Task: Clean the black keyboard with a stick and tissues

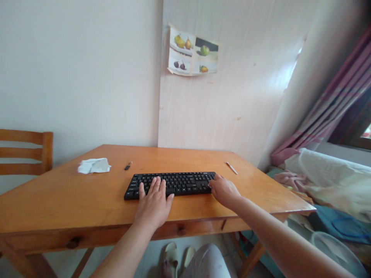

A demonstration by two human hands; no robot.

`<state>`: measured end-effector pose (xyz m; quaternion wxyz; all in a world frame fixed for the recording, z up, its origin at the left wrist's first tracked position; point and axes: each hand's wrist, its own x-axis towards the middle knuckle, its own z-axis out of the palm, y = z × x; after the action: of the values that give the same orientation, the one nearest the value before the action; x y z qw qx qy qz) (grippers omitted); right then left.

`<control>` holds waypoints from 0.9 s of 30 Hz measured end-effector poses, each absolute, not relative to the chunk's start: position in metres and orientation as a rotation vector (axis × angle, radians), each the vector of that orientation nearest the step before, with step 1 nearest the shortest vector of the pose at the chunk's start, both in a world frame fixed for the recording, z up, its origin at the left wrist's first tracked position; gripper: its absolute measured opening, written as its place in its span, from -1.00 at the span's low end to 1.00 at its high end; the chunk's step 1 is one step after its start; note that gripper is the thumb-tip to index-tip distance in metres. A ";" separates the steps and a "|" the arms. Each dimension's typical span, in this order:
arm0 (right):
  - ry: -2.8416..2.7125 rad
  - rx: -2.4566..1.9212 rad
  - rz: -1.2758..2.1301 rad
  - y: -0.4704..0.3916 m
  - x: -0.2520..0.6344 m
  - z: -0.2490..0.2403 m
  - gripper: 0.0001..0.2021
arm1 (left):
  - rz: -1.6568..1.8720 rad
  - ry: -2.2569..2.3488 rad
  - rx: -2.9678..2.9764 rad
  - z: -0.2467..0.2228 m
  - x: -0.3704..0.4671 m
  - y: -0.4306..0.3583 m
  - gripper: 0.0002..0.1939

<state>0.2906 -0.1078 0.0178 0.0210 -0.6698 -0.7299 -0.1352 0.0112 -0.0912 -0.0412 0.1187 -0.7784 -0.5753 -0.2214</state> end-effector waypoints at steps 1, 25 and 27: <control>-2.249 -2.074 -0.413 -0.110 0.291 0.017 -0.73 | -0.645 -1.683 -2.277 -0.041 0.011 -0.091 -0.36; -1.268 -1.196 0.767 -0.135 0.245 -0.049 -0.53 | -0.957 -1.344 -2.267 -0.032 0.004 -0.110 -0.68; -1.342 -1.205 0.691 -0.136 0.248 -0.051 -0.55 | -0.975 -1.341 -2.263 -0.034 0.004 -0.110 -0.72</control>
<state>0.2482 -0.1363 -0.0513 0.5689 -0.5130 -0.5716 0.2942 0.0039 -0.1104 -0.0335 0.1674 -0.7952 -0.4714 -0.3426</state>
